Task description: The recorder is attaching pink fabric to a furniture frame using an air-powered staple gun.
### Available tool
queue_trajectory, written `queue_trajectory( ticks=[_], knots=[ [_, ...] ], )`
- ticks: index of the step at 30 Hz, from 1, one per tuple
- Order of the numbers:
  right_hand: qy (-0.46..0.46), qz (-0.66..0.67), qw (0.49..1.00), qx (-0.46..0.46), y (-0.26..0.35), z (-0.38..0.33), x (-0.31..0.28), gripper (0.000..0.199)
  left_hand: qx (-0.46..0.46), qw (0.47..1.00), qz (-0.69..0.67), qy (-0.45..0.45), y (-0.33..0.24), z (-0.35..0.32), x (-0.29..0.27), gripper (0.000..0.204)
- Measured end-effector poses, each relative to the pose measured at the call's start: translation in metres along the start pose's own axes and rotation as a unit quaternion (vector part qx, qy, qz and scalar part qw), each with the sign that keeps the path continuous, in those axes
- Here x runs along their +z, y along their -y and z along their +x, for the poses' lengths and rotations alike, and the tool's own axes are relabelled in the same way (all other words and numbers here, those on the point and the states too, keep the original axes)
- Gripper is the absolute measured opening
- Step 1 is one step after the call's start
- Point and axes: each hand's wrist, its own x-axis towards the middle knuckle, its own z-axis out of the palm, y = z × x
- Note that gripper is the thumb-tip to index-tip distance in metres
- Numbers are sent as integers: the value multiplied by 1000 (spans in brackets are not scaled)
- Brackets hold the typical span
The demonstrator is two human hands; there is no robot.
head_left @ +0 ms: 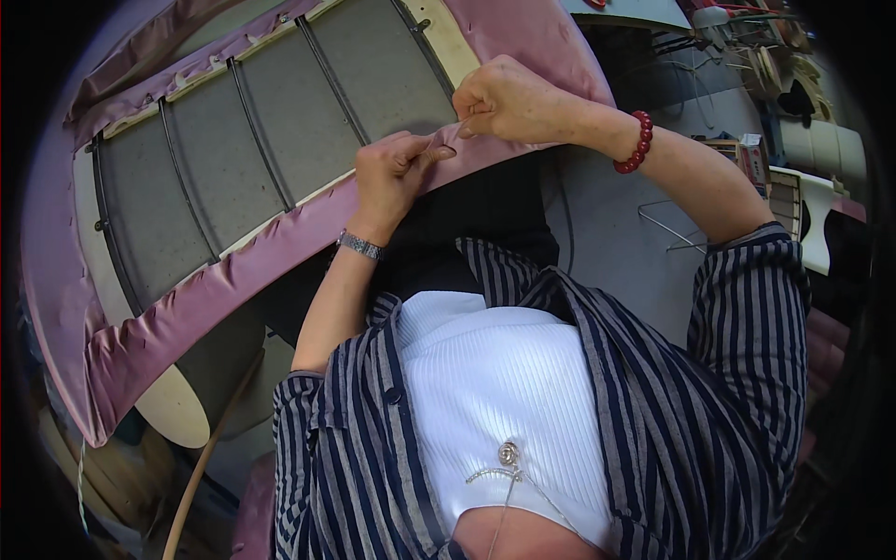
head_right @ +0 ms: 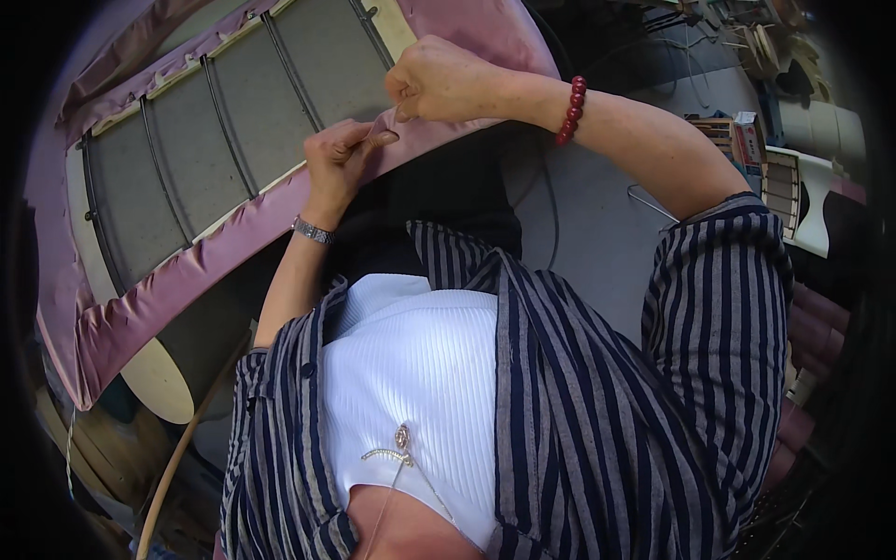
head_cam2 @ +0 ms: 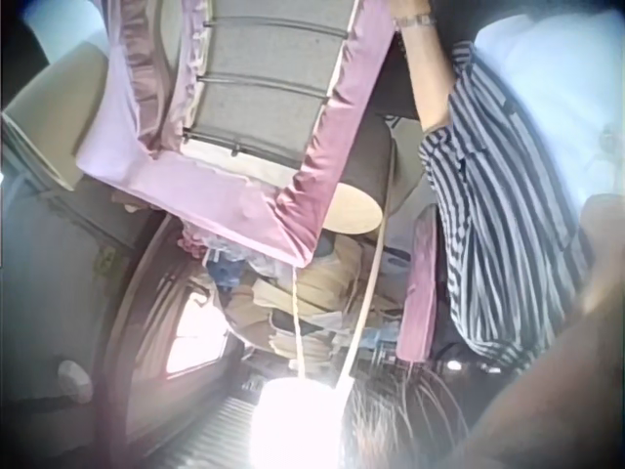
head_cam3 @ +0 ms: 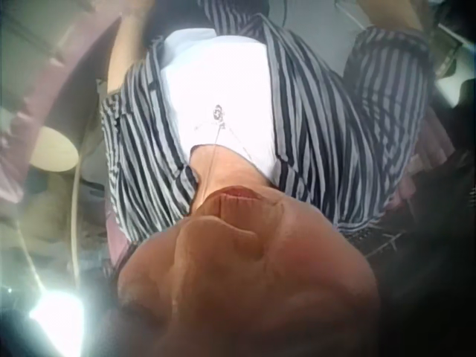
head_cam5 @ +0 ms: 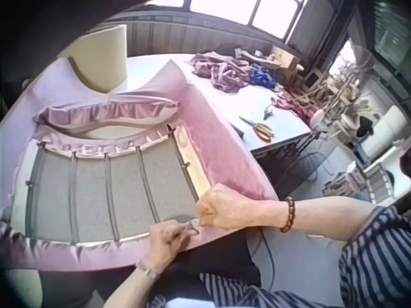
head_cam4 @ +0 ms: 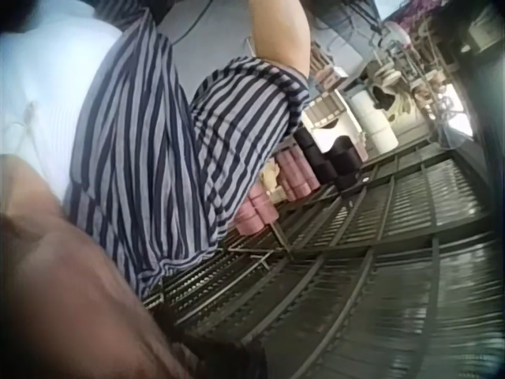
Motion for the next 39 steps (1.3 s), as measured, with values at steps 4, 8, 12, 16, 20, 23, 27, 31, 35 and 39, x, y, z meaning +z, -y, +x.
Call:
queue_trajectory(
  ticks=[4,8,12,16,20,23,27,31,35,39],
  knots=[
    [9,9,1000,25,0,1,0,15,63,996,62,4,7,7,-1,20],
    [1,-19,998,55,-3,1,7,13,20,999,4,-39,10,11,3,18],
    [-22,-53,998,27,-9,1,10,11,64,993,91,-36,10,14,4,16],
    [-38,-127,991,-32,-11,3,13,8,62,991,106,-48,10,17,6,15],
    [-17,-201,979,-5,-8,8,16,5,60,990,117,-40,11,19,8,14],
    [-14,-219,976,12,-7,12,15,6,62,992,90,-59,11,25,10,14],
    [-32,-234,971,30,-10,18,12,7,20,993,107,-45,9,34,13,15],
    [-90,-220,971,23,-17,21,6,6,-60,995,59,-51,3,46,15,16],
    [-121,-242,963,-5,-25,28,7,6,-116,991,36,-50,-1,56,16,16],
    [-133,-257,957,-7,-30,29,10,8,-58,991,99,-63,0,60,18,16]
  ],
)
